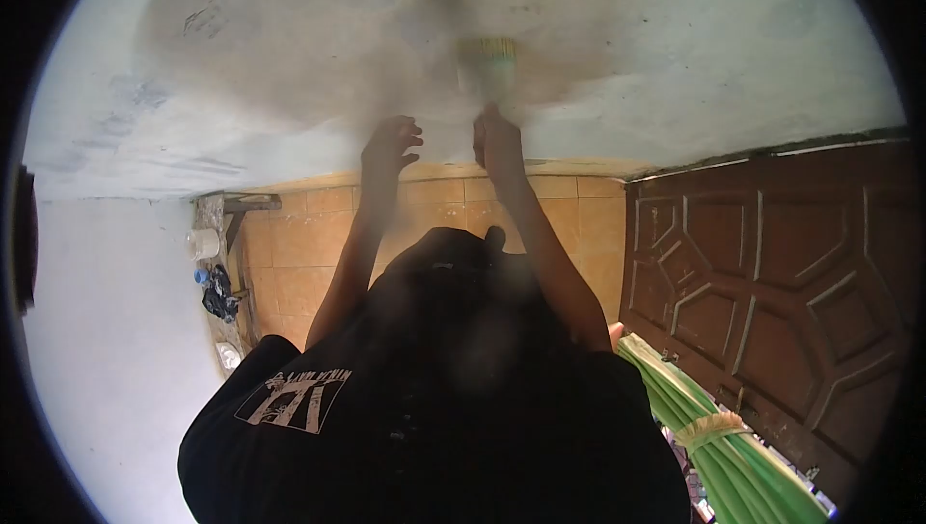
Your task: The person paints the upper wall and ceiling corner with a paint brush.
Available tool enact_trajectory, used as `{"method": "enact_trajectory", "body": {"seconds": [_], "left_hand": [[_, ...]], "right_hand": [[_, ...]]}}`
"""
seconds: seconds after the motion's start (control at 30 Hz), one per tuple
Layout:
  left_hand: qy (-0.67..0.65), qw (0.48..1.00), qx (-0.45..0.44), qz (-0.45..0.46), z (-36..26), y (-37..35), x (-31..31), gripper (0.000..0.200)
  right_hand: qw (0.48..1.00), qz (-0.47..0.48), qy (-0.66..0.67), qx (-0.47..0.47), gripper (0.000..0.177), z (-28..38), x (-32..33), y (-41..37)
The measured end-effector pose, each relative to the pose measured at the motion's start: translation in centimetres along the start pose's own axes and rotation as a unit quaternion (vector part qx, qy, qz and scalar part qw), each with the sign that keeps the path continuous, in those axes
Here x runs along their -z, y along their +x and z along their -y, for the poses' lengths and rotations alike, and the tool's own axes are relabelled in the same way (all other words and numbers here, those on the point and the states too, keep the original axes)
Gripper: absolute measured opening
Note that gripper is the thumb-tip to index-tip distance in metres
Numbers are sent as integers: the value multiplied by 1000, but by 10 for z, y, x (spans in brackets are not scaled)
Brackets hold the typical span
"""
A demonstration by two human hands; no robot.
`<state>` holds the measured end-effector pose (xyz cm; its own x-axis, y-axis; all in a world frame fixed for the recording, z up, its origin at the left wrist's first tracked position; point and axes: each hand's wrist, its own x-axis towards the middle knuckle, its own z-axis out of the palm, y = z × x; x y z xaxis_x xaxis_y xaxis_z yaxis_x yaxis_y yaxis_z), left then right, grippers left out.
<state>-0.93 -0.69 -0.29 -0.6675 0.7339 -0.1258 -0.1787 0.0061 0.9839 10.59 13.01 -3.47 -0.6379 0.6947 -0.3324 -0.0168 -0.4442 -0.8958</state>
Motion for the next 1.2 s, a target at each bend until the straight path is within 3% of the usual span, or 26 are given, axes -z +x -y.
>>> {"method": "enact_trajectory", "body": {"seconds": [0.1,0.2,0.4,0.5,0.6,0.73,0.83,0.93,1.03,1.13,1.2], "left_hand": [[3,1000,13,-6,-2,-2,-1,27],[-5,1000,5,1,-3,1,-1,27],[-1,1000,5,16,-2,3,-9,26],[-4,1000,8,24,1,3,-12,26],[-8,1000,20,15,1,1,-13,25],[-22,999,24,14,0,-4,-8,25],[-22,999,23,6,-1,-1,-6,24],[-17,1000,22,-4,3,1,-4,25],[-19,1000,16,-5,0,4,-6,25],[-18,1000,10,-7,-3,4,-6,25],[-21,1000,8,-10,-3,3,-5,26]], "right_hand": [[991,-49,-43,-116,52,-30,5,-19],[993,-57,-35,-98,52,-11,1,-27],[996,11,-13,85,54,71,-14,-21],[997,5,-25,73,55,61,-11,-2],[995,-61,-74,-14,54,8,-3,9],[991,-41,-42,-124,43,-43,5,-12],[988,17,-142,-55,42,-25,-2,-30],[995,71,-60,30,42,21,-21,-37],[995,63,-43,58,45,41,-24,-17],[989,24,-95,109,47,-4,-7,17],[993,6,-114,18,46,-40,5,17]]}}
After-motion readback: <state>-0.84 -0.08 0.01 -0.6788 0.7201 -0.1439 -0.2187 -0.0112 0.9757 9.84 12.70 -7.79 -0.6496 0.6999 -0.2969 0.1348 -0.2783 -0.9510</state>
